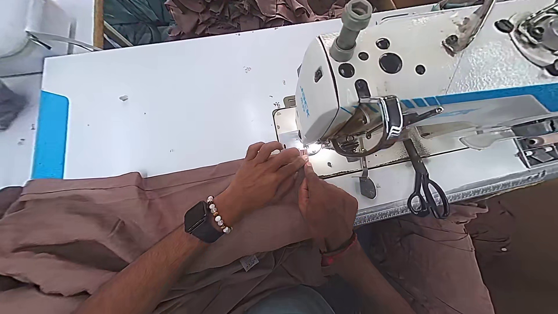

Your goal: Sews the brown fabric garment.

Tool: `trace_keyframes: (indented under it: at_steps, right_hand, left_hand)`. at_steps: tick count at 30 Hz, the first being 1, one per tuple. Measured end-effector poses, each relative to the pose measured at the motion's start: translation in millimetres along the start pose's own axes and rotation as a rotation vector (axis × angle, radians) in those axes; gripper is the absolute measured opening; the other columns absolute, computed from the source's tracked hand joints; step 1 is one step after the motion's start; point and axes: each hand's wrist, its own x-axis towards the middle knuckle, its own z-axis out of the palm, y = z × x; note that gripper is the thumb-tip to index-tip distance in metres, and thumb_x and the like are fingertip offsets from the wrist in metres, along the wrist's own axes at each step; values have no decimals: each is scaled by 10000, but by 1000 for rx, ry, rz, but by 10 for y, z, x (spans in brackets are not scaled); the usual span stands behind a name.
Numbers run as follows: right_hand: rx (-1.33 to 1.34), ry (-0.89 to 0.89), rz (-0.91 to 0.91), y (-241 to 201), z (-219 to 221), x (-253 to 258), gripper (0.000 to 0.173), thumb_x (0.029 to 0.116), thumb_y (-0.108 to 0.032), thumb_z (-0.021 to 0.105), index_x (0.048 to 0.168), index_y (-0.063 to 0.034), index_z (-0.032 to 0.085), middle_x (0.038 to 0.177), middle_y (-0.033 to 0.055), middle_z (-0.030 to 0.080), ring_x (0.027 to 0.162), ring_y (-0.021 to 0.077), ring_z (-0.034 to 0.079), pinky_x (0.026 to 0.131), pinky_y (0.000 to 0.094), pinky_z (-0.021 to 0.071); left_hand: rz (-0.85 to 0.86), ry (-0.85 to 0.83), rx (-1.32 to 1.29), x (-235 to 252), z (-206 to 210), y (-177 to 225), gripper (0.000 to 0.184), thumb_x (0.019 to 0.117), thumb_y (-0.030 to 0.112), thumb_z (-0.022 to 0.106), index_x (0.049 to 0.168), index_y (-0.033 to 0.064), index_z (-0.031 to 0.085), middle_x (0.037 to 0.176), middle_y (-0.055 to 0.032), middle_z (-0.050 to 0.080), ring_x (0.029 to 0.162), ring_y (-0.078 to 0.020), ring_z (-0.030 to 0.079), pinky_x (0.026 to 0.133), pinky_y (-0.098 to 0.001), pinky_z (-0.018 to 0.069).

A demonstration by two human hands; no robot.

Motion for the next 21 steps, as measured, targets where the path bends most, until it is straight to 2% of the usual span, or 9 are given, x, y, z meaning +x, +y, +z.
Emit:
trace_keyframes:
  at_steps: [4,7,10,11,13,15,16,18,21]
  right_hand:
    - [-19,-3,28,61,39,116,364,984,-259,510,1199,-144,781,551,-10,596,450,170,570,395,338,395]
    - [29,-24,12,91,60,150,343,977,-247,513,1172,-142,775,529,0,568,436,183,561,383,346,380]
    - [164,-226,20,243,-201,207,364,972,-298,530,1229,-189,764,548,14,591,460,220,582,418,414,442]
    - [229,-275,45,404,-333,221,343,975,-316,553,1198,-189,781,597,24,626,504,221,601,461,446,486]
    - [220,-170,145,873,-619,318,288,1007,-282,578,1105,-84,763,778,127,702,669,300,679,578,537,547]
    - [31,-33,292,1437,-812,459,359,1043,-262,510,1282,-54,678,1136,233,703,1020,429,688,812,647,538]
    - [-45,11,364,1692,-822,523,374,1042,-254,485,1304,-60,669,1254,243,669,1158,454,638,907,672,489]
    - [-159,51,419,2000,-699,583,344,1027,-221,472,1223,-53,699,1266,239,669,1190,464,620,941,682,457]
    - [-238,-16,392,2023,-438,549,337,1012,-197,465,1153,-9,706,1190,270,682,1078,500,657,830,699,488]
  left_hand:
    - [50,34,19,177,26,-99,334,1048,357,477,1251,278,731,1249,58,678,1193,-214,534,1035,-443,336]
    - [49,47,48,199,40,-114,347,1040,335,472,1262,267,730,1256,50,678,1181,-222,535,1015,-438,334]
    - [67,64,33,191,34,-128,340,1034,324,483,1266,276,727,1277,45,677,1232,-226,527,1049,-448,329]
    - [81,65,15,185,35,-131,340,1031,318,489,1274,284,725,1284,47,682,1256,-225,524,1064,-451,327]
    - [96,72,-3,199,32,-143,350,1022,312,494,1286,290,723,1294,42,690,1280,-231,526,1067,-459,334]
    - [80,71,3,201,21,-139,355,1022,311,491,1289,294,725,1298,46,689,1288,-230,527,1064,-461,339]
    - [69,76,16,206,23,-134,356,1022,306,485,1283,292,726,1294,45,691,1286,-231,529,1062,-461,339]
    - [49,87,35,222,45,-136,352,1019,303,484,1261,285,738,1274,36,695,1267,-239,535,1049,-464,343]
    - [39,72,20,214,57,-131,344,1017,308,486,1247,291,741,1289,34,688,1251,-250,540,1028,-459,371]
